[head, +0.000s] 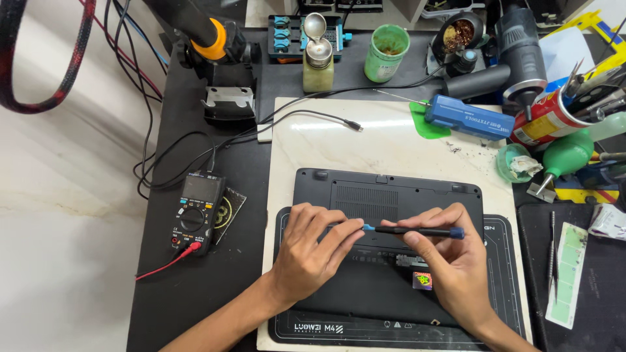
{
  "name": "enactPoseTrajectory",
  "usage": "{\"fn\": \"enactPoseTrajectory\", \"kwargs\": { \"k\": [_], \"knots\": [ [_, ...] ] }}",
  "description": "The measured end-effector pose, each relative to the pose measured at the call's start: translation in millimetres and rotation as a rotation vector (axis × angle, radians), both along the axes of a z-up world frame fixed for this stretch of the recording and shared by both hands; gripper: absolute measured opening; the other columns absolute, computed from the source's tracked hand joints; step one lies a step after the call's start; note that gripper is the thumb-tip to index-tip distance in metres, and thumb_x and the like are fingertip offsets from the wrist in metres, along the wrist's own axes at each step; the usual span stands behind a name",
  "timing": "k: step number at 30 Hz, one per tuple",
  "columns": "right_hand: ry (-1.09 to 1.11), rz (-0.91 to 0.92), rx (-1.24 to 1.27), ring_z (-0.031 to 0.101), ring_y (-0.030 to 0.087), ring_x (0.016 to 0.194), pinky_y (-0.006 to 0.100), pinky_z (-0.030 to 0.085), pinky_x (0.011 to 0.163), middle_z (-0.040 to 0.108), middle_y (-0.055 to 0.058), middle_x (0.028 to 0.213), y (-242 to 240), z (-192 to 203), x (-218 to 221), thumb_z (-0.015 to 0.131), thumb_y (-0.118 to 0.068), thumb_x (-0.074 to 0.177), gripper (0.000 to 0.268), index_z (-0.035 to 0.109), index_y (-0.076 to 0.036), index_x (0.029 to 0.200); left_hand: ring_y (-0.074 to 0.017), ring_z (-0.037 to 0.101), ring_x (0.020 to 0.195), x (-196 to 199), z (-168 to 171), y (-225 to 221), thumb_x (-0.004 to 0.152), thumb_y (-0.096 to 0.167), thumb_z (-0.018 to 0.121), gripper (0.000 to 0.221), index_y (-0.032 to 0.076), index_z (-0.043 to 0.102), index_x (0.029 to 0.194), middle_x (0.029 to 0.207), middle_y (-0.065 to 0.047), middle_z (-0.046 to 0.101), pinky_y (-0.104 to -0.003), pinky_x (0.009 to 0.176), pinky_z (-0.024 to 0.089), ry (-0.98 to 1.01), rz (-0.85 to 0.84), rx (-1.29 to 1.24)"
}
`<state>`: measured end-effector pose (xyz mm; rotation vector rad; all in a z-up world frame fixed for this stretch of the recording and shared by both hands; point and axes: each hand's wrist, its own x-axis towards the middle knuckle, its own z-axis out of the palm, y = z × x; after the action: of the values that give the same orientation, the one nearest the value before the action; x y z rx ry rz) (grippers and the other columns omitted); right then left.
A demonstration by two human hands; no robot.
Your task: The person removes screws from the back of a laptop using a screwdriver, detaches a small panel, and then picks up a component before moving the laptop aside on the desk.
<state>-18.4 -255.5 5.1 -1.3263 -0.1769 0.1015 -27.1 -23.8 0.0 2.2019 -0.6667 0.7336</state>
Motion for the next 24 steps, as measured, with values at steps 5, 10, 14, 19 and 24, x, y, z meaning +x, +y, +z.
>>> {"fn": "enactPoseTrajectory", "kwargs": {
  "k": [5,10,14,19,24],
  "knots": [
    [0.042,-0.014,-0.010,0.072,0.034,0.112,0.047,0.061,0.103,0.066,0.020,0.105,6,0,-3,0.061,0.011,0.093,0.019,0.048,-0.001,0.101,-0.0224,0.061,0.087,1,-4,0,0.087,0.002,0.083,0.023,0.000,0.072,0.108,0.096,-0.007,0.065,-0.034,0.076,0.050,0.001,-0.009,-0.018],
    [0.106,-0.044,0.034,0.071,0.036,0.112,0.043,0.062,0.099,0.066,0.021,0.105,8,1,-3,0.060,0.010,0.095,0.018,0.047,-0.001,0.100,-0.0216,0.064,0.084,2,-11,-1,0.087,-0.001,0.083,0.021,-0.002,0.070,0.104,0.095,-0.009,0.065,-0.032,0.072,0.054,-0.022,-0.027,-0.059],
    [0.059,-0.138,0.033,0.074,0.037,0.109,0.043,0.063,0.096,0.068,0.022,0.107,3,4,5,0.059,0.008,0.096,0.018,0.048,-0.001,0.107,-0.0231,0.065,0.085,2,-9,-1,0.087,-0.003,0.079,0.020,-0.002,0.067,0.103,0.097,-0.011,0.066,-0.033,0.074,0.055,0.014,0.001,-0.107],
    [-0.220,-0.239,0.015,0.072,0.030,0.107,0.046,0.061,0.104,0.066,0.019,0.112,-25,18,15,0.060,0.007,0.105,0.024,0.049,-0.001,0.125,-0.0253,0.066,0.090,6,-3,1,0.090,-0.007,0.073,0.020,-0.002,0.065,0.107,0.100,-0.012,0.067,-0.035,0.079,0.055,0.105,0.040,-0.188],
    [-0.365,-0.240,-0.117,0.070,0.024,0.107,0.051,0.060,0.106,0.064,0.016,0.110,-31,25,5,0.059,0.009,0.109,0.022,0.046,-0.001,0.122,-0.0248,0.065,0.088,9,-4,0,0.090,-0.006,0.073,0.018,-0.002,0.064,0.106,0.099,-0.012,0.067,-0.035,0.078,0.054,0.172,0.048,-0.201]
  ]
}}
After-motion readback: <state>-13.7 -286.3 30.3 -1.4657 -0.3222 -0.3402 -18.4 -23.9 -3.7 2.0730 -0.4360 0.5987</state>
